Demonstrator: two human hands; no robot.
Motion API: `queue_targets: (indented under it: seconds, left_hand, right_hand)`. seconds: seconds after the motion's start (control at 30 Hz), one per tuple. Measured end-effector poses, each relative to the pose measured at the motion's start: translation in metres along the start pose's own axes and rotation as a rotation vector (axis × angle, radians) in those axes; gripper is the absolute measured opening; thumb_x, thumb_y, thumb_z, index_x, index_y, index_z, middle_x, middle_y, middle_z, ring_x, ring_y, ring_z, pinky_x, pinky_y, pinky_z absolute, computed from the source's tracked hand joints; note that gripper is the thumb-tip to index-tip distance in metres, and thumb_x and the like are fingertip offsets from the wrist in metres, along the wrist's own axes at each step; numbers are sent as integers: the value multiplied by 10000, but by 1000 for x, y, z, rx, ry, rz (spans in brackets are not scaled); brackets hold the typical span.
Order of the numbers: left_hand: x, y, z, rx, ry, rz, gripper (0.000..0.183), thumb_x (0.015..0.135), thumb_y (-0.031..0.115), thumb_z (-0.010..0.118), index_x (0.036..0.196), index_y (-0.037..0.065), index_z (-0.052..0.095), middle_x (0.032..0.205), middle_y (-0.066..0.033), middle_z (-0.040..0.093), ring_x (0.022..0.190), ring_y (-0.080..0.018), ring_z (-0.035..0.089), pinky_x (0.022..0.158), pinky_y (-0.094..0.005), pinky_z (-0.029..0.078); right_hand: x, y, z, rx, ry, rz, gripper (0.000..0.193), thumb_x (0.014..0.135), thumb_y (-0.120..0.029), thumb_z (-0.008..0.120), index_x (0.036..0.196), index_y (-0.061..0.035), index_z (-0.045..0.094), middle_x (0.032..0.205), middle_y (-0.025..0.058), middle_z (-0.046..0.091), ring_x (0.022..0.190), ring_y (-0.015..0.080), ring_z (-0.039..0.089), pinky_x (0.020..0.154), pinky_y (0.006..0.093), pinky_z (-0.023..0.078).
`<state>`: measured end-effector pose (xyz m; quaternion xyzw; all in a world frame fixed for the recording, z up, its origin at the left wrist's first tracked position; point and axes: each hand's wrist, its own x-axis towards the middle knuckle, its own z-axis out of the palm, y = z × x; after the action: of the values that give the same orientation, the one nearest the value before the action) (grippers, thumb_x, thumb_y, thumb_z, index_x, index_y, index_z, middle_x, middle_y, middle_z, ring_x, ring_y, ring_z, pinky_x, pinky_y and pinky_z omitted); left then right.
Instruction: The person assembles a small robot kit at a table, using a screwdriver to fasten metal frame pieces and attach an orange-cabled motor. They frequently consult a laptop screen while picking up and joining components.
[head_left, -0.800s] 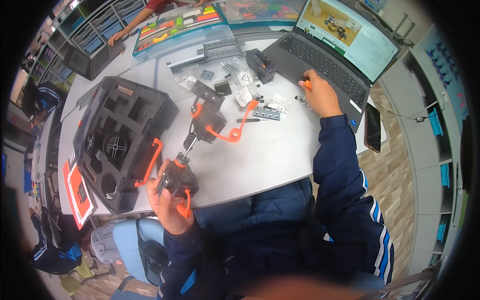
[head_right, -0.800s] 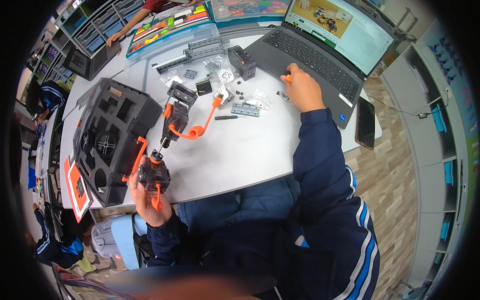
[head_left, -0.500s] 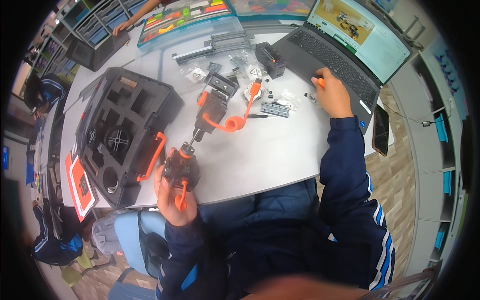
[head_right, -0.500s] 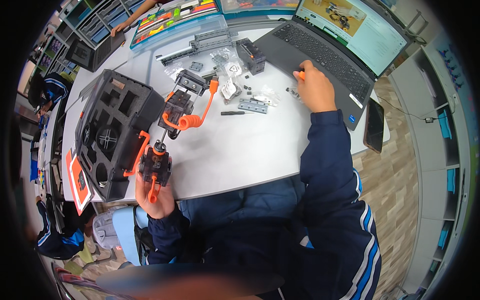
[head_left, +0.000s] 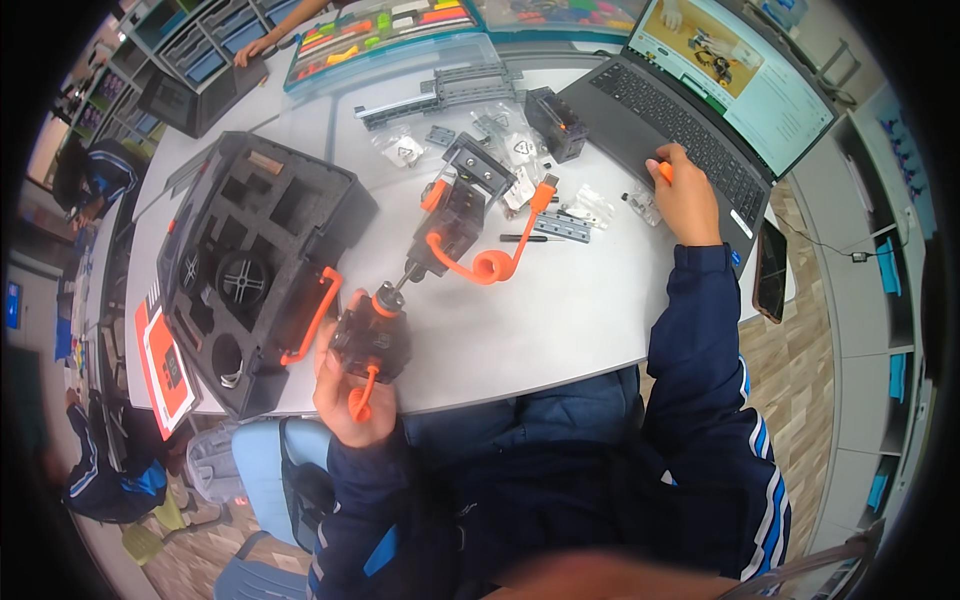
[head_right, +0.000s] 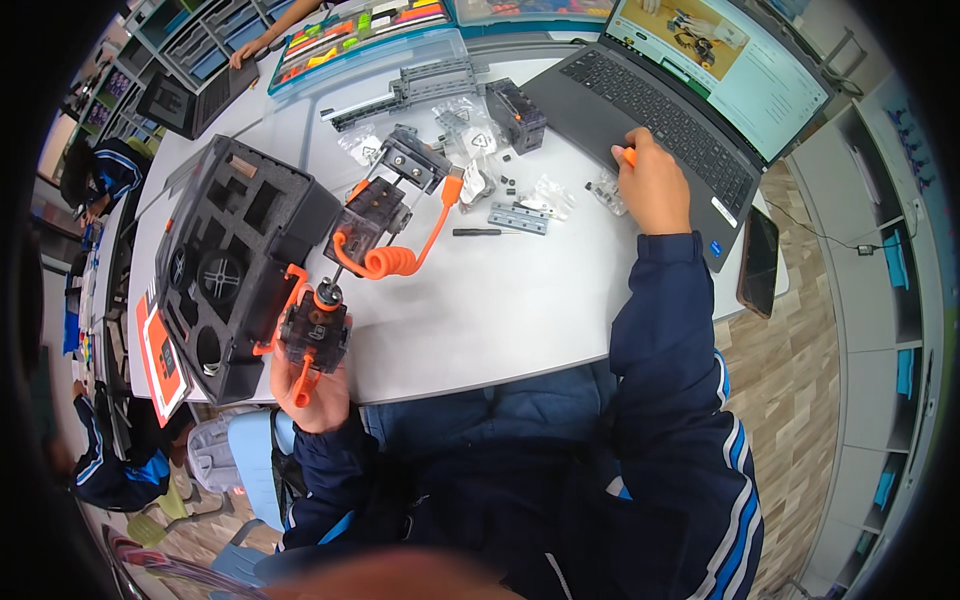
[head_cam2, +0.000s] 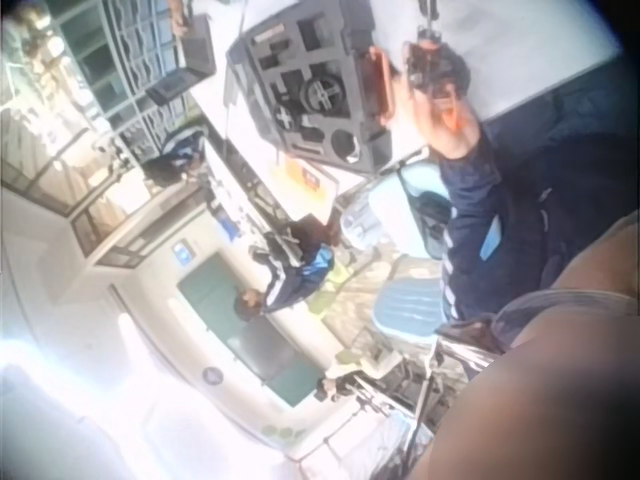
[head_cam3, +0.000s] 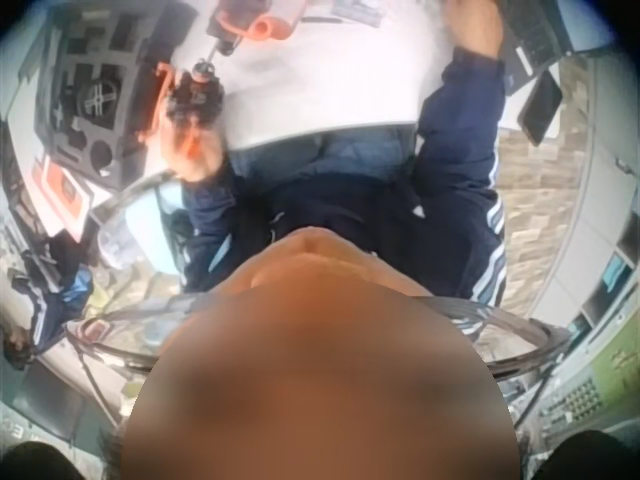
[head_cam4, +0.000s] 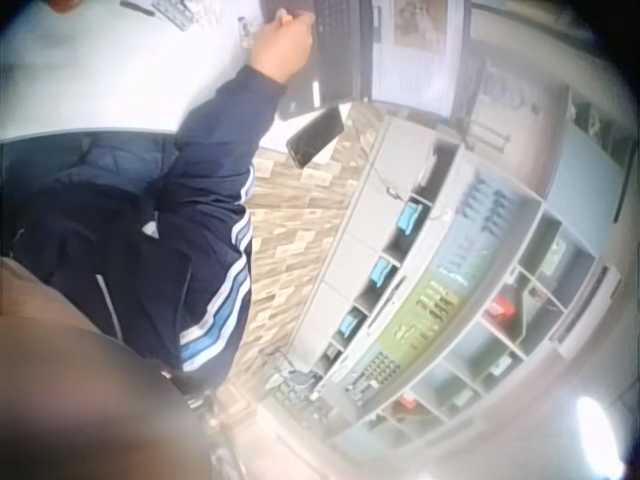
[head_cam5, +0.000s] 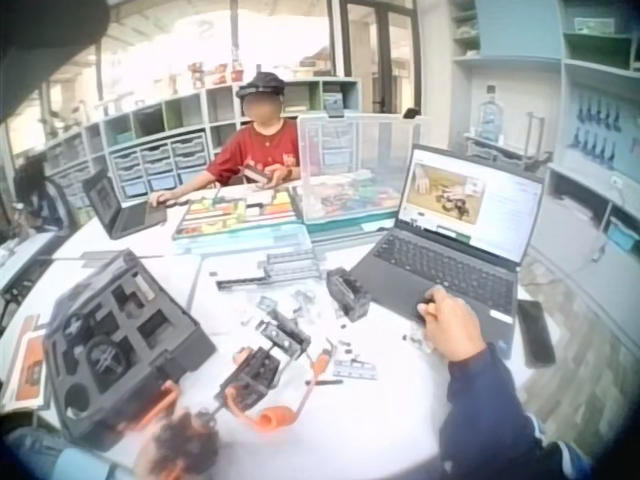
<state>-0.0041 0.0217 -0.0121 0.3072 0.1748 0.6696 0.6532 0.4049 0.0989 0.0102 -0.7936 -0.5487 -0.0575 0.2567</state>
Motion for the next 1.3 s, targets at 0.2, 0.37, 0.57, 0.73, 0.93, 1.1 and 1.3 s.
queue_targets:
  seconds: [0.2,0.37,0.57,0.73,0.93,1.1,1.3]
  left_hand:
    - [19,10,12,-64,4,-78,479,997,285,423,1348,-41,431,1389,-208,474,1215,-374,529,1026,-538,445]
    - [43,20,33,-75,2,-169,481,1011,285,382,1345,-59,420,1394,-210,465,1218,-393,519,1029,-518,453]
    - [73,30,56,-95,-32,-274,496,1018,299,369,1316,-93,423,1340,-252,499,1205,-403,527,1010,-484,483]
    - [95,35,68,-203,-79,-247,444,1030,265,352,1324,-58,430,1354,-261,478,1217,-436,506,1001,-519,484]
    - [117,29,68,-301,-55,-264,431,1024,241,358,1319,-64,430,1383,-272,441,1293,-466,412,1052,-514,438]
    - [135,17,64,-306,-17,-265,403,1014,215,369,1287,-67,463,1381,-276,442,1315,-444,396,1069,-498,430]
    - [145,6,59,-418,-92,-318,413,1004,253,408,1288,-37,487,1367,-267,458,1326,-431,387,1051,-498,451]
  right_hand:
    - [5,1,6,21,-33,-110,247,930,-256,592,1070,-54,568,963,165,684,919,358,647,734,448,504]
    - [13,0,10,13,-33,-150,249,922,-252,601,1064,-51,562,978,163,683,914,359,650,740,449,512]
    - [21,-5,5,12,-106,-100,257,925,-239,598,1092,-47,563,1017,174,678,950,364,644,782,434,501]
    - [29,-9,1,2,-131,-95,257,924,-237,596,1079,-35,565,1012,170,680,935,361,648,768,445,507]
    - [27,-13,3,32,-97,-105,278,933,-248,587,1120,-44,561,1102,155,668,1003,357,637,818,423,502]
    - [25,-14,0,34,-119,-76,293,937,-255,585,1140,-47,550,1144,144,659,1016,349,636,821,417,507]
    - [20,-11,-1,41,-8,-166,251,929,-223,590,1092,-35,558,1018,161,679,875,352,664,711,431,523]
